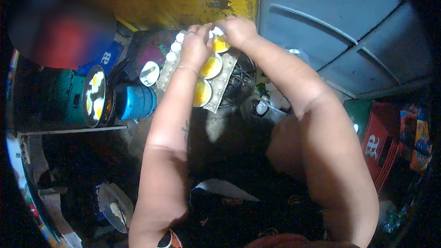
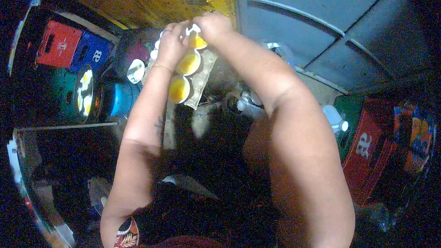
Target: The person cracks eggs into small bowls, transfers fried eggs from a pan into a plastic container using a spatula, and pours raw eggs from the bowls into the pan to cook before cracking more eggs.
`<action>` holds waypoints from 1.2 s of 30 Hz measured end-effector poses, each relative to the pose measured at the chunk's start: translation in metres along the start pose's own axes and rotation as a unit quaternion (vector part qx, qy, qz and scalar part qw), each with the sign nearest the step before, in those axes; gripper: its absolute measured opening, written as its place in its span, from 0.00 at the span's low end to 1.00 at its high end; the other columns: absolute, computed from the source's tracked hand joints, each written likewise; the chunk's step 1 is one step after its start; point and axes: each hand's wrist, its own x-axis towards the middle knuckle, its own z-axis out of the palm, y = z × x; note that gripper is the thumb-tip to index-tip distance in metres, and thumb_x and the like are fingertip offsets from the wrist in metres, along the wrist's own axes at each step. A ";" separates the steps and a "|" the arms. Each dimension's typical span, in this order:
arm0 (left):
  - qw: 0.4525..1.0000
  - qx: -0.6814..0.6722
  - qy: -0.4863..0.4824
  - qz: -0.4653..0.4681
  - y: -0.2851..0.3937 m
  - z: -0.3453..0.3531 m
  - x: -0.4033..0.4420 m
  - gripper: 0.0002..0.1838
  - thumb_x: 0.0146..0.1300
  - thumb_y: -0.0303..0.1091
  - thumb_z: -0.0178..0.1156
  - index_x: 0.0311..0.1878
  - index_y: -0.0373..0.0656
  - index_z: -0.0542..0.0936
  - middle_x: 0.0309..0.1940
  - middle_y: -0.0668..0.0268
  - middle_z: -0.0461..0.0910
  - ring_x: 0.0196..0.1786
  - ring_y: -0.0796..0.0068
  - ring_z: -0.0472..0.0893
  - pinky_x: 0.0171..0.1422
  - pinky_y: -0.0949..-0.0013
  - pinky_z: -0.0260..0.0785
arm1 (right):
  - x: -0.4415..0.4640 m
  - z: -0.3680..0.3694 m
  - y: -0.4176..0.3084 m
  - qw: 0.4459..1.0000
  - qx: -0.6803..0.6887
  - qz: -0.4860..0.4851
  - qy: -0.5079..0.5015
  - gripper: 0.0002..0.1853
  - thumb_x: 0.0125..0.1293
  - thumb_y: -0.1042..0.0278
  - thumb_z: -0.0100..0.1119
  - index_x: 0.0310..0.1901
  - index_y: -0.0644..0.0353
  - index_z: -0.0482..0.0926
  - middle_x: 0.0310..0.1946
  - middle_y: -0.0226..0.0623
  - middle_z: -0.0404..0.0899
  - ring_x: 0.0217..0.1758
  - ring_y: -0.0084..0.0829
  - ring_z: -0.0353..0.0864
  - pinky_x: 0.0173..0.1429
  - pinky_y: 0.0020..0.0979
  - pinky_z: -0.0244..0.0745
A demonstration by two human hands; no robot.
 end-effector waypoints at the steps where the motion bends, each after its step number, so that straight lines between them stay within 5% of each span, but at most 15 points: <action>1: 0.999 0.009 -0.021 -0.026 -0.001 0.000 -0.002 0.23 0.52 0.28 0.65 0.55 0.44 0.81 0.45 0.50 0.80 0.51 0.48 0.79 0.59 0.55 0.72 | -0.001 -0.004 0.001 1.000 0.015 0.007 -0.018 0.19 0.57 0.62 0.61 0.52 0.38 0.81 0.46 0.39 0.84 0.50 0.44 0.83 0.51 0.43 0.80; 4: 0.998 0.010 -0.016 -0.064 -0.020 0.007 -0.005 0.24 0.52 0.34 0.68 0.54 0.41 0.81 0.46 0.50 0.83 0.49 0.54 0.83 0.56 0.58 0.75 | 0.003 -0.008 0.015 0.994 0.104 0.021 -0.015 0.24 0.57 0.56 0.64 0.58 0.40 0.80 0.43 0.39 0.85 0.47 0.38 0.85 0.49 0.39 0.80; 6: 0.977 -0.084 0.028 -0.196 -0.011 -0.002 -0.006 0.23 0.58 0.36 0.66 0.57 0.38 0.79 0.45 0.53 0.84 0.45 0.61 0.85 0.50 0.61 0.77 | 0.002 -0.013 0.031 0.967 0.251 0.022 0.024 0.26 0.58 0.51 0.65 0.60 0.42 0.79 0.41 0.36 0.85 0.43 0.32 0.85 0.46 0.36 0.80; 8: 0.843 -0.355 0.032 -0.403 0.022 -0.025 0.001 0.25 0.60 0.37 0.68 0.57 0.33 0.78 0.44 0.56 0.84 0.39 0.71 0.84 0.45 0.69 0.77 | -0.027 -0.081 0.026 0.925 0.345 0.113 -0.113 0.31 0.56 0.46 0.67 0.61 0.46 0.79 0.37 0.29 0.84 0.37 0.25 0.80 0.40 0.30 0.77; 12: 0.914 -0.319 -0.037 -0.250 0.050 -0.017 -0.015 0.25 0.62 0.37 0.67 0.59 0.34 0.76 0.39 0.61 0.83 0.38 0.75 0.82 0.43 0.70 0.75 | -0.082 -0.137 0.056 0.932 0.299 0.021 -0.205 0.28 0.54 0.53 0.68 0.58 0.46 0.81 0.34 0.24 0.81 0.32 0.17 0.73 0.28 0.23 0.66; 16: 0.872 -0.405 -0.142 -0.236 0.128 0.004 -0.046 0.29 0.56 0.30 0.71 0.60 0.33 0.74 0.41 0.60 0.83 0.40 0.75 0.82 0.46 0.72 0.76 | -0.138 -0.122 0.082 0.938 0.184 0.026 -0.292 0.26 0.49 0.59 0.74 0.54 0.50 0.84 0.39 0.36 0.86 0.43 0.27 0.82 0.49 0.33 0.76; 18: 0.845 -0.433 -0.171 -0.264 0.158 0.017 -0.052 0.32 0.56 0.29 0.70 0.62 0.31 0.70 0.45 0.55 0.83 0.43 0.71 0.84 0.48 0.69 0.77 | -0.158 -0.110 0.078 0.952 0.097 0.107 -0.270 0.27 0.48 0.58 0.75 0.53 0.49 0.84 0.36 0.38 0.86 0.40 0.27 0.82 0.49 0.33 0.76; 21: 0.875 -0.356 -0.223 -0.239 0.174 0.027 -0.062 0.31 0.57 0.31 0.70 0.62 0.32 0.70 0.48 0.48 0.82 0.44 0.62 0.85 0.49 0.64 0.77 | -0.177 -0.088 0.087 0.983 -0.006 0.117 -0.142 0.21 0.49 0.57 0.75 0.46 0.55 0.85 0.32 0.39 0.84 0.36 0.27 0.81 0.44 0.32 0.76; 22: 0.872 -0.351 -0.246 -0.237 0.174 0.022 -0.063 0.31 0.57 0.32 0.69 0.62 0.32 0.70 0.49 0.45 0.81 0.44 0.59 0.85 0.50 0.62 0.77 | -0.175 -0.089 0.088 0.979 0.042 0.137 -0.146 0.20 0.50 0.57 0.75 0.43 0.56 0.84 0.30 0.38 0.83 0.35 0.27 0.80 0.43 0.32 0.76; 25: 0.882 -0.402 -0.148 -0.197 0.160 0.013 -0.090 0.28 0.58 0.33 0.67 0.60 0.32 0.72 0.49 0.44 0.79 0.46 0.58 0.84 0.50 0.60 0.76 | -0.164 -0.089 0.090 0.944 0.225 0.164 -0.176 0.16 0.55 0.61 0.73 0.40 0.59 0.79 0.29 0.27 0.79 0.31 0.24 0.76 0.37 0.29 0.74; 29: 0.913 -0.364 -0.009 -0.184 0.132 -0.032 -0.118 0.21 0.60 0.24 0.62 0.57 0.34 0.74 0.47 0.49 0.78 0.37 0.67 0.83 0.41 0.67 0.77 | -0.136 -0.111 0.044 0.733 0.596 0.209 -0.254 0.18 0.57 0.73 0.61 0.51 0.57 0.76 0.36 0.25 0.75 0.33 0.21 0.75 0.39 0.24 0.75; 32: 0.900 -0.300 0.116 -0.293 0.094 -0.052 -0.138 0.18 0.61 0.21 0.60 0.54 0.39 0.76 0.41 0.56 0.80 0.39 0.73 0.82 0.43 0.69 0.76 | -0.100 -0.103 -0.005 0.762 0.567 0.154 -0.272 0.18 0.56 0.75 0.58 0.51 0.58 0.77 0.38 0.29 0.76 0.37 0.21 0.76 0.42 0.25 0.77; 33: 0.923 -0.241 0.154 -0.257 0.070 -0.057 -0.142 0.16 0.61 0.20 0.59 0.54 0.39 0.75 0.38 0.60 0.81 0.40 0.74 0.81 0.45 0.70 0.75 | -0.084 -0.091 -0.018 0.787 0.538 0.125 -0.275 0.20 0.55 0.75 0.59 0.52 0.59 0.77 0.41 0.31 0.77 0.40 0.23 0.77 0.43 0.26 0.77; 36: 0.882 -0.188 0.290 -0.320 0.011 -0.056 -0.158 0.15 0.61 0.21 0.58 0.52 0.37 0.75 0.38 0.59 0.81 0.40 0.72 0.81 0.46 0.70 0.74 | -0.032 -0.050 -0.060 0.939 0.291 -0.029 -0.183 0.28 0.54 0.71 0.62 0.60 0.61 0.75 0.49 0.42 0.80 0.48 0.31 0.80 0.51 0.31 0.79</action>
